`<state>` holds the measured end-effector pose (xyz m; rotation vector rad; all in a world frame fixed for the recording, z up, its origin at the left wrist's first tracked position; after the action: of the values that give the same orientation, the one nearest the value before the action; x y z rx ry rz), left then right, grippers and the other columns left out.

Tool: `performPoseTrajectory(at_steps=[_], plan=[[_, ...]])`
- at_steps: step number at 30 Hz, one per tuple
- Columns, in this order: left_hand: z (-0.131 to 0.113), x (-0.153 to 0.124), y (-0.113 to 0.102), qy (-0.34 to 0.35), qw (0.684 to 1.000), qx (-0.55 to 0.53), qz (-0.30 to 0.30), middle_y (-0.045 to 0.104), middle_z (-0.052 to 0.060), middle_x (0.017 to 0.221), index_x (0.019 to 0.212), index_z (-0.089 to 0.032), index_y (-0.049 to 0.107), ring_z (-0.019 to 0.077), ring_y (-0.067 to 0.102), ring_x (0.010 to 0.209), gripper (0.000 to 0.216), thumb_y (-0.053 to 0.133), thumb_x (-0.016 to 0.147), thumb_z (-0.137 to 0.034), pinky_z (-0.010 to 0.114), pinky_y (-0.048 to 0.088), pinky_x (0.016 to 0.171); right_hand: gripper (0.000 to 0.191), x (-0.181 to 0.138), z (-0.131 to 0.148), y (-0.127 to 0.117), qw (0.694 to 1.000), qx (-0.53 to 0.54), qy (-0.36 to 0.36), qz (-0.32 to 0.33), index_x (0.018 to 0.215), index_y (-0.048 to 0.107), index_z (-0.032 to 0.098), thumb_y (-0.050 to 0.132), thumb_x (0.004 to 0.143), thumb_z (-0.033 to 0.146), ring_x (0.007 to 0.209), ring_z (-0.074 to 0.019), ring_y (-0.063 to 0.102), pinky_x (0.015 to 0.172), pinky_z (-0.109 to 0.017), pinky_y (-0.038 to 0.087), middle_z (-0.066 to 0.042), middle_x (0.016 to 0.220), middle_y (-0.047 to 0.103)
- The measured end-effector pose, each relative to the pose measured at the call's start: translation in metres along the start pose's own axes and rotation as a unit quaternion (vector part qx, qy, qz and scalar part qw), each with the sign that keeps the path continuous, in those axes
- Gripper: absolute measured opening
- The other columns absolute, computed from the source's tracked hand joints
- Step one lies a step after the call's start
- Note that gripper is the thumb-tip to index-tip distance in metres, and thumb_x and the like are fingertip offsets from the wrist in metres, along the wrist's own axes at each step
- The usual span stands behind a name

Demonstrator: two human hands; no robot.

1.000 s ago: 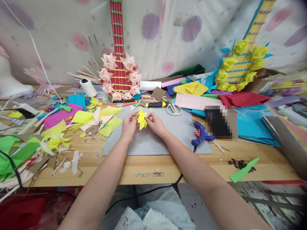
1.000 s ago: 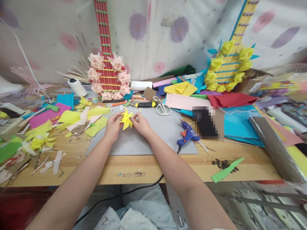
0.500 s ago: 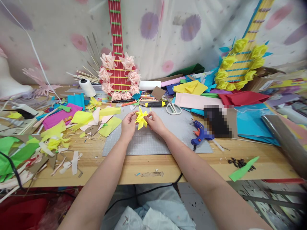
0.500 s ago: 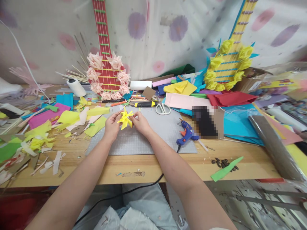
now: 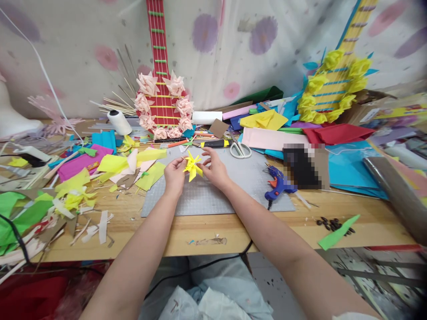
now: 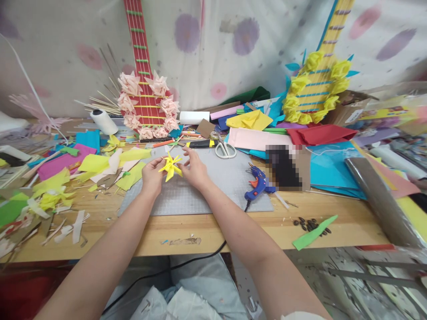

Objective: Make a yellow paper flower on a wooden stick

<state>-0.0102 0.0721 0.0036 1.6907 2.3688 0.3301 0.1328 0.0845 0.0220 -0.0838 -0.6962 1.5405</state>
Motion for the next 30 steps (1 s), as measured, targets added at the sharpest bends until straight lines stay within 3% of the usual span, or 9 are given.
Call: performPoseTrajectory(at_steps=[2, 5, 10, 17, 23, 30], plan=[[0.001, 0.001, -0.002, -0.002, 1.000, -0.002, -0.020, 0.067, 0.004, 0.072, 0.077, -0.013, 0.064, 0.0154, 0.063, 0.069, 0.019, 0.064, 0.062, -0.025, 0.024, 0.049, 0.060, 0.038, -0.002, 0.011, -0.002, 0.998, -0.030, -0.061, -0.006, 0.111, 0.046, 0.023, 0.053, 0.074, 0.025, 0.081, -0.0122, 0.056, 0.066, -0.027, 0.047, -0.006, 0.112, 0.053], [0.003, 0.002, -0.005, -0.012, 0.998, -0.002, -0.054, 0.067, 0.003, 0.071, 0.069, -0.015, 0.062, 0.0144, 0.063, 0.068, 0.010, 0.064, 0.059, -0.018, 0.024, 0.050, 0.061, 0.022, -0.003, 0.015, 0.001, 0.996, -0.017, -0.088, 0.003, 0.099, 0.052, 0.021, 0.051, 0.077, 0.026, 0.082, -0.0124, 0.055, 0.072, -0.028, 0.046, -0.005, 0.103, 0.056], [0.003, 0.001, -0.007, -0.028, 0.996, 0.005, -0.080, 0.065, 0.001, 0.068, 0.065, -0.015, 0.059, 0.0142, 0.063, 0.066, 0.010, 0.062, 0.056, -0.011, 0.025, 0.051, 0.062, 0.026, 0.000, 0.003, 0.006, 0.998, 0.049, -0.028, 0.010, 0.097, 0.049, 0.019, 0.053, 0.075, 0.034, 0.075, -0.0104, 0.055, 0.069, -0.027, 0.047, -0.004, 0.099, 0.056], [0.001, -0.002, -0.011, -0.050, 0.994, 0.001, -0.093, 0.062, 0.000, 0.063, 0.070, -0.014, 0.058, 0.0145, 0.062, 0.066, 0.013, 0.058, 0.058, -0.010, 0.029, 0.051, 0.066, 0.025, -0.001, -0.007, 0.015, 0.992, 0.050, 0.054, 0.102, 0.083, 0.044, 0.019, 0.056, 0.066, 0.033, 0.054, -0.0059, 0.048, 0.052, -0.022, 0.039, 0.003, 0.081, 0.054], [-0.004, -0.002, -0.010, -0.062, 0.994, -0.031, -0.082, 0.062, -0.001, 0.064, 0.071, -0.015, 0.056, 0.0136, 0.062, 0.065, 0.018, 0.062, 0.055, -0.010, 0.028, 0.052, 0.067, 0.017, 0.000, -0.002, 0.010, 0.995, -0.002, 0.032, 0.090, 0.067, 0.045, 0.019, 0.055, 0.068, 0.032, 0.054, -0.0074, 0.043, 0.053, -0.022, 0.033, 0.006, 0.060, 0.049], [-0.006, 0.001, -0.007, -0.073, 0.994, -0.059, -0.051, 0.064, 0.001, 0.071, 0.073, -0.015, 0.055, 0.0143, 0.063, 0.067, 0.024, 0.065, 0.052, -0.010, 0.028, 0.051, 0.065, 0.022, 0.002, -0.005, 0.009, 0.992, 0.013, 0.043, 0.117, 0.066, 0.048, 0.018, 0.054, 0.073, 0.038, 0.055, -0.0084, 0.045, 0.053, -0.022, 0.034, 0.003, 0.059, 0.051]])
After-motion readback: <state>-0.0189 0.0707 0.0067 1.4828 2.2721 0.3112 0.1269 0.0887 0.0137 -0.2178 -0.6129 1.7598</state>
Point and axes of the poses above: each hand's wrist, its own x-axis towards the middle knuckle, its own y-axis out of the palm, z = x × y, the point moved 6 cm from there along x, towards the middle knuckle
